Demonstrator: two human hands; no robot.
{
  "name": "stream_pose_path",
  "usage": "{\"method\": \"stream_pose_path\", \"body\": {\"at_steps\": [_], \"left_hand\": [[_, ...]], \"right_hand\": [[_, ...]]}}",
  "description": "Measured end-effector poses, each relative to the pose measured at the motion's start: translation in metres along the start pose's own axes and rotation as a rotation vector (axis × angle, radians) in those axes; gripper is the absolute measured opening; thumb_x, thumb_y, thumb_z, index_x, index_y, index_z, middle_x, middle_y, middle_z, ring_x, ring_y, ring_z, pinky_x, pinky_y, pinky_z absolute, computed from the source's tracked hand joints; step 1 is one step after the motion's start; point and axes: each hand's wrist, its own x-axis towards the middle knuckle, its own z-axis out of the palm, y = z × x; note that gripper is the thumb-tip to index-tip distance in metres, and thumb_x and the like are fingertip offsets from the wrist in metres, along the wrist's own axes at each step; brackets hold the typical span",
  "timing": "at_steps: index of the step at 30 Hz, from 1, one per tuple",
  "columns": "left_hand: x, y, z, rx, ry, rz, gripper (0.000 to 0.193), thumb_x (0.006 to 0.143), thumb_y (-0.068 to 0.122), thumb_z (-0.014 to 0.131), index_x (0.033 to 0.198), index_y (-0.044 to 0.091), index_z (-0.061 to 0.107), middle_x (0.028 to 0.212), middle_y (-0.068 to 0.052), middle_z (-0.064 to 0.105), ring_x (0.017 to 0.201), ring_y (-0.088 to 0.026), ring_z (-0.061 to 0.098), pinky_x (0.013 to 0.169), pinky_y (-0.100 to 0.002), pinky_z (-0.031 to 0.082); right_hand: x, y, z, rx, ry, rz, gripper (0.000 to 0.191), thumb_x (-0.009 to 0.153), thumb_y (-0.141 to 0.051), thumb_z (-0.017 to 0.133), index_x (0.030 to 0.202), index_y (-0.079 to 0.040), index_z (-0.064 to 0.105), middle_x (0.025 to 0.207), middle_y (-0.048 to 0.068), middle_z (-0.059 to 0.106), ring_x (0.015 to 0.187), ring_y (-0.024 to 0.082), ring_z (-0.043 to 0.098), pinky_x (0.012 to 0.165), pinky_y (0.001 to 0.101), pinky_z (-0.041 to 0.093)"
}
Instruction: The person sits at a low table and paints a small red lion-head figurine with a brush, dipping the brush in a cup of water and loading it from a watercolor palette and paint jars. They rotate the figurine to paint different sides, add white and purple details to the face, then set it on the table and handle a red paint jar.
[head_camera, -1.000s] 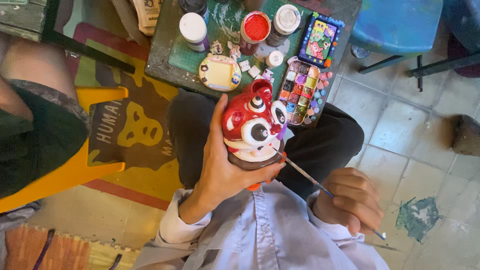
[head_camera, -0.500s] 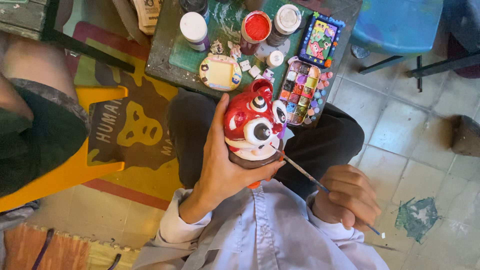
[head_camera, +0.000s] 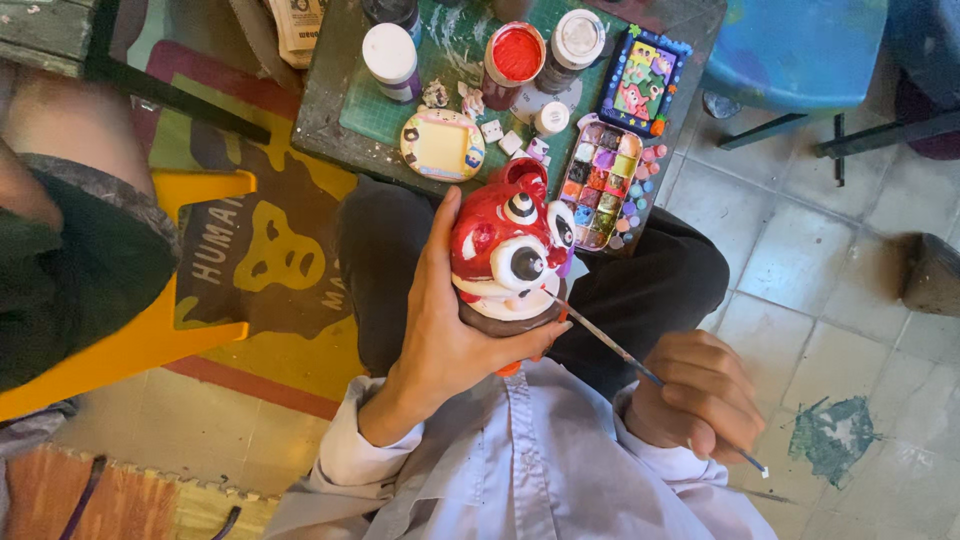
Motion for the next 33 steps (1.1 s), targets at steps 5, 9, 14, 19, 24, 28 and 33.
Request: {"method": "stream_pose_path", "body": {"at_steps": [5,9,14,19,24,28,33], "left_hand": [[-0.0006,-0.0008,-0.0001,0.015,-0.003,0.02,0.129,0.069,0.027,0.101,0.164,-0.002,0.018,0.154,-0.025,0.048,0.14,-0.033,0.059,0.119,-0.042,0.05],[0.0008,0.0001,-0.0005,0.038,0.003,0.032,0.129,0.068,0.028,0.101,0.163,-0.002,0.018,0.153,-0.025,0.048,0.14,-0.033,0.059,0.118,-0.042,0.05],[0.0001,0.0012,-0.0001,0.029,0.002,0.02,0.129,0.07,0.028,0.101,0.164,-0.002,0.018,0.153,-0.026,0.047,0.14,-0.034,0.059,0.118,-0.042,0.051],[0.0006,0.0001,-0.0007,0.048,0.0,0.038,0.129,0.069,0.027,0.102,0.163,-0.001,0.018,0.153,-0.025,0.047,0.14,-0.034,0.059,0.118,-0.042,0.05],[-0.0001,-0.0001,0.0008,0.047,0.008,0.042,0.129,0.068,0.026,0.102,0.163,-0.001,0.018,0.155,-0.026,0.045,0.141,-0.035,0.058,0.118,-0.042,0.05],[-0.0005,-0.0001,0.0006,0.04,0.005,0.033,0.129,0.068,0.026,0.102,0.163,-0.001,0.018,0.155,-0.026,0.045,0.141,-0.035,0.058,0.118,-0.042,0.05],[0.0005,0.0003,0.0003,0.046,0.003,0.035,0.13,0.067,0.026,0.102,0.163,-0.001,0.018,0.153,-0.026,0.045,0.14,-0.035,0.058,0.117,-0.042,0.05]], "right_hand": [[0.0009,-0.0024,-0.0028,-0.045,-0.076,0.035,0.064,0.106,-0.048,0.049,0.064,0.0,0.043,0.053,0.01,0.048,0.045,0.023,0.051,0.041,0.0356,0.044],[0.0016,-0.0025,-0.0047,-0.009,-0.071,0.036,0.063,0.106,-0.049,0.049,0.065,0.0,0.043,0.054,0.01,0.049,0.045,0.024,0.052,0.041,0.0359,0.045],[-0.0001,0.0001,-0.0038,-0.037,-0.048,0.01,0.062,0.106,-0.047,0.049,0.067,0.0,0.042,0.054,0.01,0.048,0.045,0.023,0.053,0.04,0.0356,0.045],[0.0013,-0.0002,-0.0019,-0.028,-0.06,0.007,0.064,0.106,-0.047,0.048,0.064,0.0,0.041,0.053,0.009,0.047,0.045,0.022,0.052,0.04,0.0353,0.045],[0.0032,-0.002,-0.0008,-0.04,-0.078,0.023,0.065,0.106,-0.047,0.048,0.062,0.0,0.042,0.053,0.008,0.047,0.045,0.022,0.052,0.041,0.0352,0.045],[0.0029,0.0007,-0.0009,-0.024,-0.073,0.0,0.064,0.106,-0.046,0.049,0.063,0.0,0.042,0.053,0.008,0.047,0.045,0.023,0.052,0.04,0.0349,0.044],[0.0024,0.0023,-0.0022,0.009,-0.072,-0.015,0.059,0.107,-0.044,0.049,0.069,0.0,0.042,0.053,0.008,0.048,0.044,0.022,0.052,0.039,0.0353,0.045]]}}
